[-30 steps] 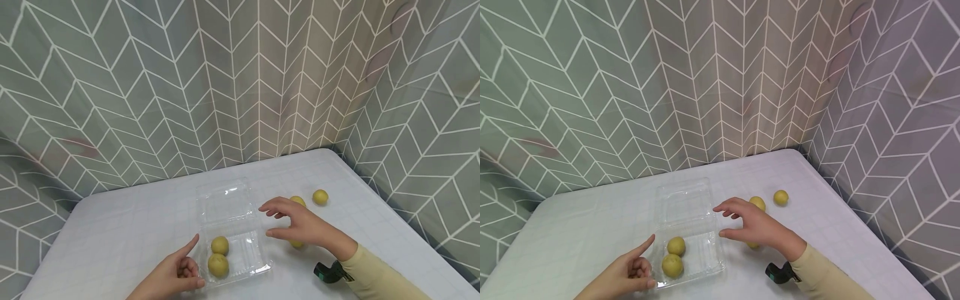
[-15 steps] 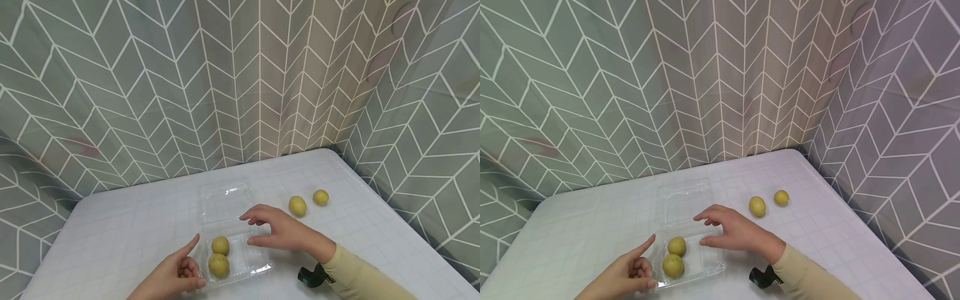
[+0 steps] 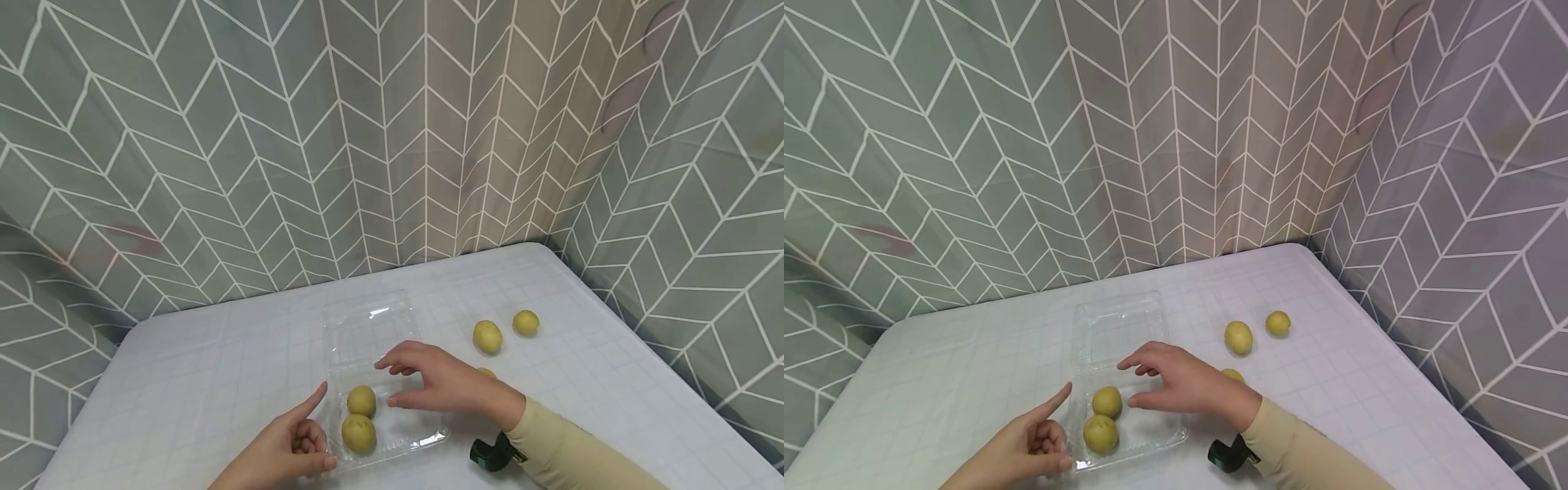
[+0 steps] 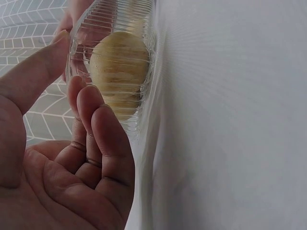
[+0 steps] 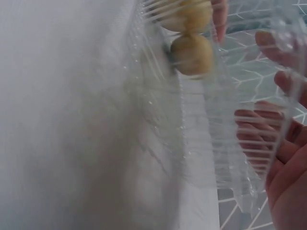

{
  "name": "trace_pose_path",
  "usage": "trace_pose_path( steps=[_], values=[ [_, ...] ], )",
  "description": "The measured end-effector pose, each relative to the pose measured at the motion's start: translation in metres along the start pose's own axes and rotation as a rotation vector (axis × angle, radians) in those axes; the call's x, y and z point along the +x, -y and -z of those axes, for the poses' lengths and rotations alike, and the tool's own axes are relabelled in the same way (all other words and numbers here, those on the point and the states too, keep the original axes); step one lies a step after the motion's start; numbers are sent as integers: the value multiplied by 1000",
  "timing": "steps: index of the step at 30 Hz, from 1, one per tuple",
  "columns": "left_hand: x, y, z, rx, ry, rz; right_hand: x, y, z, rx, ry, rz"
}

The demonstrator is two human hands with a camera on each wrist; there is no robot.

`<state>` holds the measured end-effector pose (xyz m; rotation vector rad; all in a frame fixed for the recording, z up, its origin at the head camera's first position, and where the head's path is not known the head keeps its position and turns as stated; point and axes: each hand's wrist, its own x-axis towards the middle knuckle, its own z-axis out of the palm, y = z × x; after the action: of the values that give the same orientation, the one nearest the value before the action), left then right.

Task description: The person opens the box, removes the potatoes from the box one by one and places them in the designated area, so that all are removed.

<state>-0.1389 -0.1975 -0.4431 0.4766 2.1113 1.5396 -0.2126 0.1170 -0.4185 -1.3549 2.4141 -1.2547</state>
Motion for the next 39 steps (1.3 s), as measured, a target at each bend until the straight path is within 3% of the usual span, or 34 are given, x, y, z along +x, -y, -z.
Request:
trace_pose_path(
  steps=[15,31,39],
  values=[
    [0,1,0,-22,2,21,14,1,-13,-121,57,-24],
    [1,1,0,-22,13,-16,14,3,-29,-432,130,-35],
    [1,1,0,-40,14,12,15,6,-29,-490,185,-22]
  ],
)
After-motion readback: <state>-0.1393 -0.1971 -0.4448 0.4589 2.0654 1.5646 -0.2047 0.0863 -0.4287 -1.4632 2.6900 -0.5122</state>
